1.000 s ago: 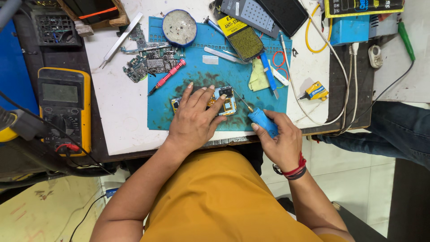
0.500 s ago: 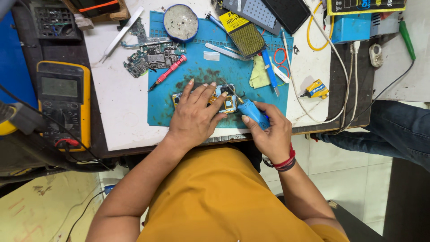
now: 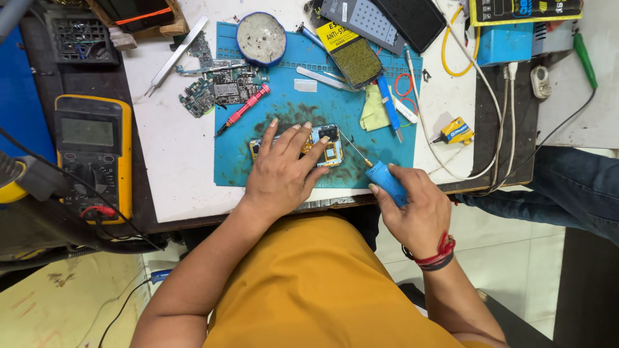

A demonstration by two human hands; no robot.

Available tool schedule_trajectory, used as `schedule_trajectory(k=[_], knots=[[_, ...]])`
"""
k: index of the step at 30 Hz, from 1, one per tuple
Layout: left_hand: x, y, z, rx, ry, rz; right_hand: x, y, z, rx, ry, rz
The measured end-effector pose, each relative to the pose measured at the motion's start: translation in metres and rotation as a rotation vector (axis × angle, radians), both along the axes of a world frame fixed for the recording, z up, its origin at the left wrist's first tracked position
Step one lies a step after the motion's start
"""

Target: The person picks up a turquoise smartphone, brushes its back and edges with an anti-static brush, then pries off the back cover and sets it beside a black phone. They work on the exposed internals, using a red-handled tool and a blue electric screwdriver on the components inside the opened phone.

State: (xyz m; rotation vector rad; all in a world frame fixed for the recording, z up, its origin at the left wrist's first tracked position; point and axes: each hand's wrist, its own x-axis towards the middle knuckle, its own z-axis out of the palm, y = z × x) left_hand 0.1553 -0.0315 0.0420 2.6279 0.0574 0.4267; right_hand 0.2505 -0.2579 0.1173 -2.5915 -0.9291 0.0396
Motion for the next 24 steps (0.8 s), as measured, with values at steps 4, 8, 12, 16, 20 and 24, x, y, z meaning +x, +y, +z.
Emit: schedule_trajectory(k=[4,8,12,16,20,24], knots=[[0.001,0.000,0.000,-0.009,0.002,0.002,0.003,0.000,0.002,0.001,-0.007,0.014],[0.001,0.001,0.000,-0.015,-0.004,-0.005,0.005,0.000,-0.002,-0.012,0.166,-0.109],[-0.001,0.002,-0.001,-0.020,-0.013,-0.005,0.004,0.004,-0.012,0.097,0.136,-0.055],[0.000,0.001,-0.001,-0.023,-0.005,-0.008,0.004,0.006,-0.016,0.085,0.140,-0.068],[0.001,0.000,-0.002,-0.012,0.001,-0.006,0.007,0.008,-0.012,0.053,0.148,-0.075],[-0.001,0.001,-0.002,-0.020,-0.004,-0.001,0.009,0.011,-0.003,0.035,0.082,-0.004]])
